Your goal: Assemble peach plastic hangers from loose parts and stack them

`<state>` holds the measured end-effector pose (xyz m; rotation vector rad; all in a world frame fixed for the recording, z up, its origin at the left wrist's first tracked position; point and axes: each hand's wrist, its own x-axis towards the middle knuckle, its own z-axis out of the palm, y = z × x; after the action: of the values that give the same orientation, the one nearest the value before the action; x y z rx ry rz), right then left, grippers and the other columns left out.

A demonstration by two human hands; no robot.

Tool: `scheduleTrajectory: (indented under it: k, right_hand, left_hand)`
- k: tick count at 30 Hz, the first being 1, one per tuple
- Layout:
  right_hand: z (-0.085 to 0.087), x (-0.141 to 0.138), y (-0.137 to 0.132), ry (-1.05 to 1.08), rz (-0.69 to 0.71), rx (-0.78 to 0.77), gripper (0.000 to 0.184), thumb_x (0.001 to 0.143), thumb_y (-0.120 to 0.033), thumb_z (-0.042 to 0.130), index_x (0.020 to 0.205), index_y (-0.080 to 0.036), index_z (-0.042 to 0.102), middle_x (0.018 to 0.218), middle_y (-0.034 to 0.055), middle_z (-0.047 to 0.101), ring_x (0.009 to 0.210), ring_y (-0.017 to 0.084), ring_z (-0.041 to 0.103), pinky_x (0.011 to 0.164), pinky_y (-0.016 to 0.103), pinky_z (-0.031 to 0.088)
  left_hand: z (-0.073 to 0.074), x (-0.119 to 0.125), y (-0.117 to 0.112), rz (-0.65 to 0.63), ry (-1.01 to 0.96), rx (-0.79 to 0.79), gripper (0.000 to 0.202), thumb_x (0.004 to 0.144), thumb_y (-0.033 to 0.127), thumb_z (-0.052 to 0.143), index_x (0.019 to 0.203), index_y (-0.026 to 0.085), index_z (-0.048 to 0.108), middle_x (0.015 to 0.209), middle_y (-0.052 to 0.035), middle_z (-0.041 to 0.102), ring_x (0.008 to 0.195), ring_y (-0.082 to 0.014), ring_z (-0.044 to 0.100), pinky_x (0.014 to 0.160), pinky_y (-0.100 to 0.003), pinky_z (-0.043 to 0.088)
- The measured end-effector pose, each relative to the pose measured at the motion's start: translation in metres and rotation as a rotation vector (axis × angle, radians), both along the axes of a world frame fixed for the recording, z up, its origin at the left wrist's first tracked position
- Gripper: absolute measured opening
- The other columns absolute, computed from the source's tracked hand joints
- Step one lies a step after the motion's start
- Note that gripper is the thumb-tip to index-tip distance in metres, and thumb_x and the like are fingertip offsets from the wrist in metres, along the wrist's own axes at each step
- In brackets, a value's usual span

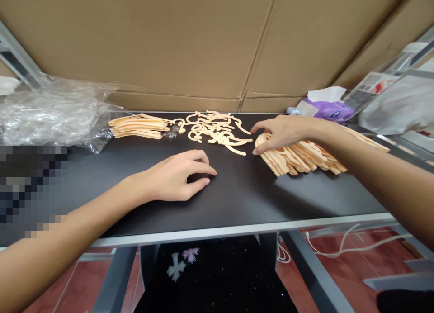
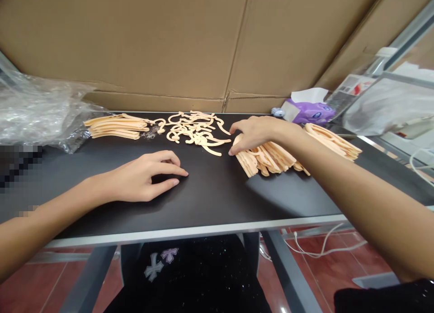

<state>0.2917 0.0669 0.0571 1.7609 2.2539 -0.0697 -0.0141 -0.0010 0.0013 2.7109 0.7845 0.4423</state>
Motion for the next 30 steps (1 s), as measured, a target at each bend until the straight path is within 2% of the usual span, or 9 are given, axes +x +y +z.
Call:
scheduleTrajectory:
  k: [8, 16, 18, 21, 23, 26, 28, 30]
  right_hand:
    - [0.002, -0.003, -0.002, -0.019, -0.011, -0.006, 0.076, 0.074, -0.053, 0.070, 0.142, -0.023, 0.058, 0.135, 0.0144, 0.067, 0.118, 0.039, 0.064, 0.096, 0.047, 0.051]
    - [0.001, 0.001, 0.003, 0.052, 0.018, 0.049, 0.072, 0.073, -0.055, 0.073, 0.138, -0.025, 0.063, 0.132, 0.0121, 0.069, 0.117, 0.038, 0.065, 0.096, 0.050, 0.051]
    - [0.004, -0.002, 0.002, 0.147, 0.032, 0.129, 0.063, 0.079, -0.056, 0.069, 0.132, -0.022, 0.067, 0.130, 0.0114, 0.070, 0.116, 0.034, 0.066, 0.098, 0.047, 0.050]
    - [0.005, -0.021, -0.008, 0.301, 0.050, 0.329, 0.045, 0.089, -0.045, 0.058, 0.122, -0.019, 0.072, 0.120, 0.0111, 0.074, 0.110, 0.030, 0.067, 0.094, 0.041, 0.050]
    - [0.000, -0.043, -0.021, 0.333, 0.100, 0.410, 0.039, 0.091, -0.038, 0.054, 0.119, -0.018, 0.072, 0.117, 0.0113, 0.075, 0.107, 0.030, 0.068, 0.091, 0.040, 0.049]
    - [-0.018, -0.082, -0.043, 0.254, 0.270, 0.463, 0.035, 0.094, -0.032, 0.049, 0.113, -0.016, 0.074, 0.115, 0.0140, 0.075, 0.108, 0.032, 0.067, 0.094, 0.044, 0.043]
    - [-0.032, -0.103, -0.056, 0.185, 0.362, 0.474, 0.034, 0.097, -0.030, 0.047, 0.109, -0.013, 0.073, 0.115, 0.0173, 0.074, 0.109, 0.033, 0.066, 0.096, 0.046, 0.039]
    - [-0.045, -0.114, -0.063, 0.172, 0.409, 0.498, 0.034, 0.099, -0.029, 0.044, 0.107, -0.013, 0.073, 0.113, 0.0175, 0.074, 0.105, 0.032, 0.066, 0.094, 0.044, 0.037]
  left_hand:
    - [0.001, 0.000, 0.000, 0.008, 0.011, -0.011, 0.031, 0.097, 0.028, 0.054, 0.120, 0.022, 0.073, 0.119, -0.0076, 0.065, 0.099, -0.0189, 0.066, 0.091, -0.033, 0.054]
    - [0.001, -0.001, 0.000, -0.003, 0.004, 0.012, 0.031, 0.096, 0.027, 0.054, 0.119, 0.022, 0.074, 0.118, -0.0077, 0.066, 0.098, -0.0185, 0.067, 0.089, -0.031, 0.055]
    - [-0.001, 0.000, 0.001, -0.014, -0.019, 0.023, 0.029, 0.096, 0.027, 0.055, 0.117, 0.022, 0.075, 0.115, -0.0077, 0.067, 0.096, -0.0182, 0.067, 0.087, -0.031, 0.055]
    - [-0.005, 0.001, 0.005, -0.002, -0.107, 0.082, 0.026, 0.097, 0.027, 0.054, 0.110, 0.019, 0.076, 0.105, -0.0073, 0.071, 0.091, -0.0175, 0.068, 0.084, -0.030, 0.054]
    - [-0.005, -0.002, 0.010, 0.079, -0.164, 0.169, 0.026, 0.097, 0.026, 0.052, 0.104, 0.018, 0.076, 0.097, -0.0071, 0.072, 0.087, -0.0176, 0.067, 0.082, -0.030, 0.054]
    - [-0.002, -0.012, 0.024, 0.305, -0.146, 0.305, 0.027, 0.092, 0.024, 0.051, 0.101, 0.017, 0.075, 0.091, -0.0070, 0.072, 0.085, -0.0200, 0.066, 0.082, -0.033, 0.053]
    - [0.003, -0.024, 0.035, 0.474, -0.036, 0.324, 0.029, 0.088, 0.023, 0.051, 0.104, 0.017, 0.074, 0.099, -0.0084, 0.071, 0.094, -0.0236, 0.066, 0.089, -0.036, 0.053]
    - [0.008, -0.037, 0.045, 0.643, 0.075, 0.354, 0.033, 0.083, 0.022, 0.053, 0.110, 0.017, 0.072, 0.115, -0.0123, 0.067, 0.111, -0.0299, 0.061, 0.099, -0.042, 0.049]
